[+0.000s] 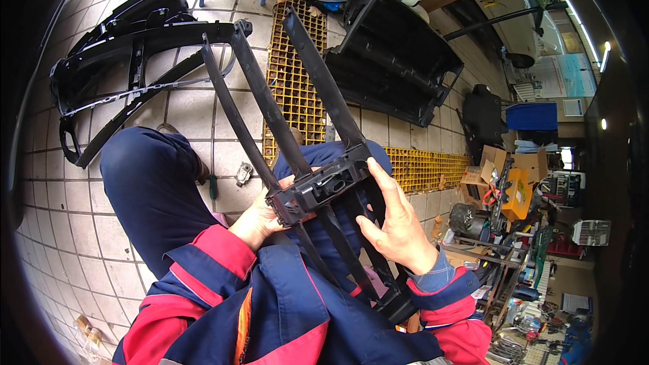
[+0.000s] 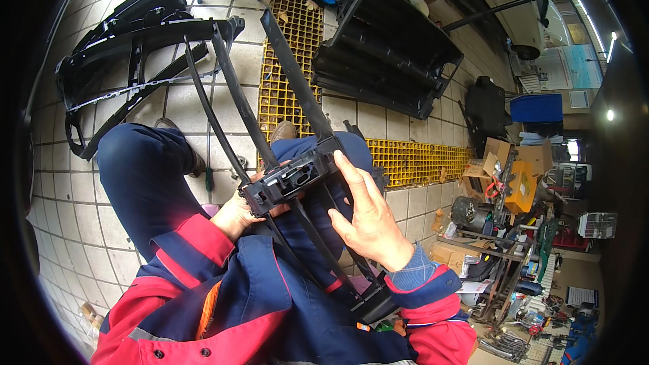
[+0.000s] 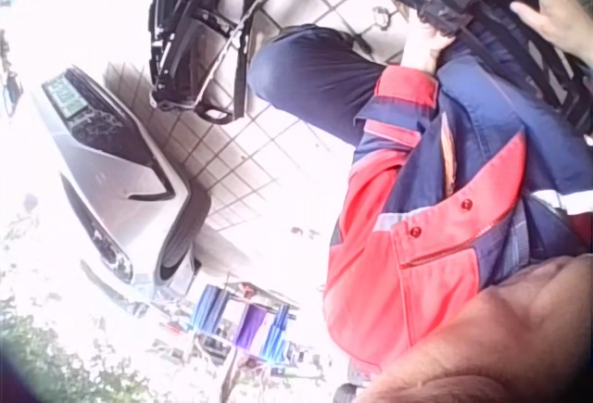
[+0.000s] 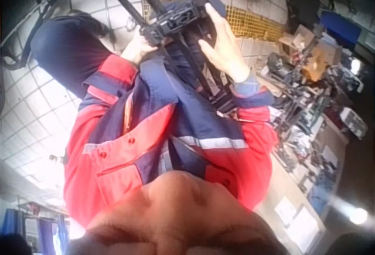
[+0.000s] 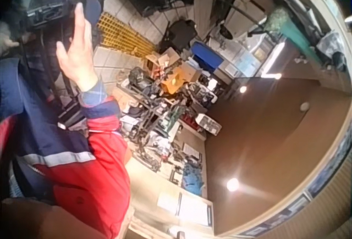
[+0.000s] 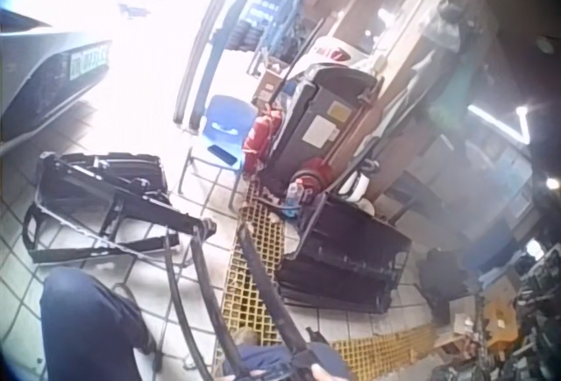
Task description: The person sits on the floor and uses a screwdriver to disassemble a black plastic car part, removing a small white component and setting the pieces aside.
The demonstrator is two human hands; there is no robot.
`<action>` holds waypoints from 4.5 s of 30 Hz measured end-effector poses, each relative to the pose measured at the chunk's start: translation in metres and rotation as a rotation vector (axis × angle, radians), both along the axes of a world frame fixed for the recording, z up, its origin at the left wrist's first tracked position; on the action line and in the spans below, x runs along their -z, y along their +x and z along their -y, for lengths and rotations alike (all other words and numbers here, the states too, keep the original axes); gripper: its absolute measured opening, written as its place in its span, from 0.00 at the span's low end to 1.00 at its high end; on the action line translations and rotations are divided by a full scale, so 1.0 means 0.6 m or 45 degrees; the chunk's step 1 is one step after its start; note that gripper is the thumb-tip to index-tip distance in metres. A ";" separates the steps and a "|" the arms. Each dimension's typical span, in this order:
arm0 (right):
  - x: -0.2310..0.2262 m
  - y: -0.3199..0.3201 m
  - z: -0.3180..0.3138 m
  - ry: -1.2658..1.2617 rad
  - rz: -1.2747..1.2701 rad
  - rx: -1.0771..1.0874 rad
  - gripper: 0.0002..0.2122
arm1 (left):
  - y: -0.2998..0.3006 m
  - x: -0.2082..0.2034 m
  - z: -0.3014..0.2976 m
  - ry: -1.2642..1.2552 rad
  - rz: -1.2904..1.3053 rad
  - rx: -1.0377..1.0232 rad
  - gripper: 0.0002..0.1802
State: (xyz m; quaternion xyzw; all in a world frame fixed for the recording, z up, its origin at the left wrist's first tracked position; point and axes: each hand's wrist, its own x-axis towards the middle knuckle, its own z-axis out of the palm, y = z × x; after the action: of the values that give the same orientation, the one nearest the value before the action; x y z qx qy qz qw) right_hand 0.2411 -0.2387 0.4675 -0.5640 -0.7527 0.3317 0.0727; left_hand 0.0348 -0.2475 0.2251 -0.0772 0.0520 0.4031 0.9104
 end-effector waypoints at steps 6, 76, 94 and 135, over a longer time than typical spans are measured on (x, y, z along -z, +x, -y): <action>0.012 0.003 0.006 0.223 0.104 -0.076 0.46 | -0.012 0.000 -0.008 0.087 -0.080 0.115 0.39; 0.019 -0.050 -0.101 0.546 -0.139 -0.391 0.14 | 0.005 -0.068 -0.023 0.024 -0.071 -0.069 0.21; 0.008 -0.060 -0.146 0.344 -0.121 -0.731 0.13 | -0.002 -0.050 -0.011 0.013 0.002 -0.016 0.29; 0.060 -0.061 -0.135 0.420 -0.238 -0.697 0.18 | 0.007 -0.052 0.005 -0.420 0.529 0.129 0.26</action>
State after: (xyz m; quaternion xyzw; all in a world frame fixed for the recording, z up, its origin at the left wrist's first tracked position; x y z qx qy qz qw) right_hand 0.2048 -0.1579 0.4317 -0.2885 -0.9100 0.2629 0.1397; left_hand 0.0390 -0.2504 0.2562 -0.3029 -0.0672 0.3185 0.8957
